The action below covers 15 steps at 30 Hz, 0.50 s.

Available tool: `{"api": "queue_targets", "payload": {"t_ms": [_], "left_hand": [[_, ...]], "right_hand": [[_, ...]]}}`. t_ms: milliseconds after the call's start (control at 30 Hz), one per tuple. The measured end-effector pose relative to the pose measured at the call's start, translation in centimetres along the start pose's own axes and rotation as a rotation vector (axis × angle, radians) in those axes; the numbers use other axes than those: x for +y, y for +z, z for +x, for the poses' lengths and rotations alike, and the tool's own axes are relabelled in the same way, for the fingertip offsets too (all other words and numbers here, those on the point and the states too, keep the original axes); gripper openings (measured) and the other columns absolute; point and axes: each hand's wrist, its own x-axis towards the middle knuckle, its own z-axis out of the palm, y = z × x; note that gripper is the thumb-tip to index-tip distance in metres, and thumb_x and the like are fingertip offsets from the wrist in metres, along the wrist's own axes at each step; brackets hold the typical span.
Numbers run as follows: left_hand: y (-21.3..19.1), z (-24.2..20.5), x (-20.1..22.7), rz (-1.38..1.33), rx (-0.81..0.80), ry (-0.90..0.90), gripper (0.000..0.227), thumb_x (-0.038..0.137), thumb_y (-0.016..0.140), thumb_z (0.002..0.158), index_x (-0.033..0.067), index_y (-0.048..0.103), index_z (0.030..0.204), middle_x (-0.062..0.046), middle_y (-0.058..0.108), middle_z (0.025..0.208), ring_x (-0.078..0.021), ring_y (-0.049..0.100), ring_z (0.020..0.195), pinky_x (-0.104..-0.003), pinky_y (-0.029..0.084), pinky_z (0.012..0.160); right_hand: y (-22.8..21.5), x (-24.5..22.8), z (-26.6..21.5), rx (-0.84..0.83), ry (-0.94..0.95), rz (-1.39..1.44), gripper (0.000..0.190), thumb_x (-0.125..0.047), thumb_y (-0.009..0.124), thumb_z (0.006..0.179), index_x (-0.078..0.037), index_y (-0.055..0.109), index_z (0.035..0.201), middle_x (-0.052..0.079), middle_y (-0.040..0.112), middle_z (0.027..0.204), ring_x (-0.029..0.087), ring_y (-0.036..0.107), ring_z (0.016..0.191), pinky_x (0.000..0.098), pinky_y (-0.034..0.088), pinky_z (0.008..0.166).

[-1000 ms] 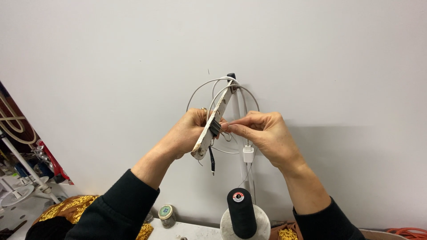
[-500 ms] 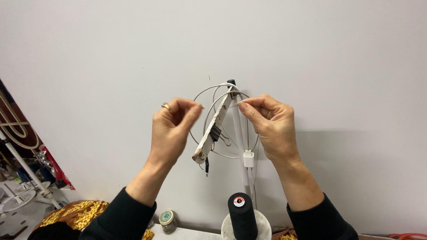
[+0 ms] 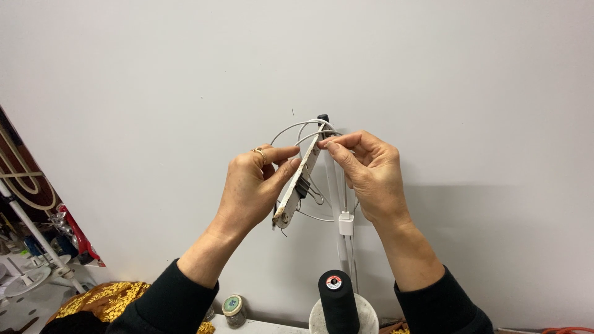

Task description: Threading an industrial sewing machine, including guiding the thread through tensioners and the needle eye.

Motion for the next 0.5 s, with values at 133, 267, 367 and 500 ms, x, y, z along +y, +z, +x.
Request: {"api": "queue_targets", "payload": {"t_ms": [133, 267, 367, 500], "left_hand": [[0.08, 0.4, 0.84, -0.015, -0.022, -0.03, 0.022, 0.011, 0.071, 0.082, 0.0091, 0.075, 0.104, -0.004, 0.068, 0.068, -0.0072, 0.048, 0.051, -0.021, 0.038, 0.044], [0.41, 0.44, 0.57, -0.005, -0.028, -0.037, 0.021, 0.011, 0.071, 0.082, 0.01, 0.075, 0.103, -0.005, 0.07, 0.071, -0.0079, 0.052, 0.052, -0.02, 0.04, 0.045], [0.7, 0.37, 0.77, -0.002, -0.029, -0.04, 0.021, 0.011, 0.071, 0.081, 0.0109, 0.075, 0.101, -0.004, 0.071, 0.07, -0.008, 0.053, 0.052, -0.02, 0.041, 0.045], [0.78, 0.37, 0.96, 0.003, -0.03, -0.039, 0.02, 0.011, 0.07, 0.081, 0.0099, 0.075, 0.101, -0.005, 0.072, 0.071, -0.0087, 0.054, 0.052, -0.02, 0.041, 0.045]], "right_hand": [[-0.06, -0.24, -0.12, 0.001, 0.016, 0.0, 0.004, -0.006, 0.068, 0.087, -0.002, 0.068, 0.089, 0.009, 0.073, 0.087, -0.004, 0.044, 0.043, 0.0112, 0.03, 0.035], [-0.06, 0.02, -0.07, 0.002, 0.011, 0.007, 0.004, -0.005, 0.069, 0.086, -0.002, 0.068, 0.089, 0.01, 0.073, 0.087, -0.003, 0.043, 0.042, 0.0117, 0.031, 0.035], [-0.07, -0.05, -0.07, 0.002, 0.014, 0.008, 0.004, -0.005, 0.068, 0.086, -0.002, 0.068, 0.089, 0.01, 0.073, 0.087, -0.003, 0.044, 0.043, 0.0117, 0.031, 0.035], [-0.06, 0.27, -0.02, 0.011, 0.017, 0.021, 0.005, -0.005, 0.068, 0.086, -0.002, 0.067, 0.089, 0.01, 0.073, 0.086, -0.003, 0.043, 0.043, 0.0114, 0.03, 0.034]]}}
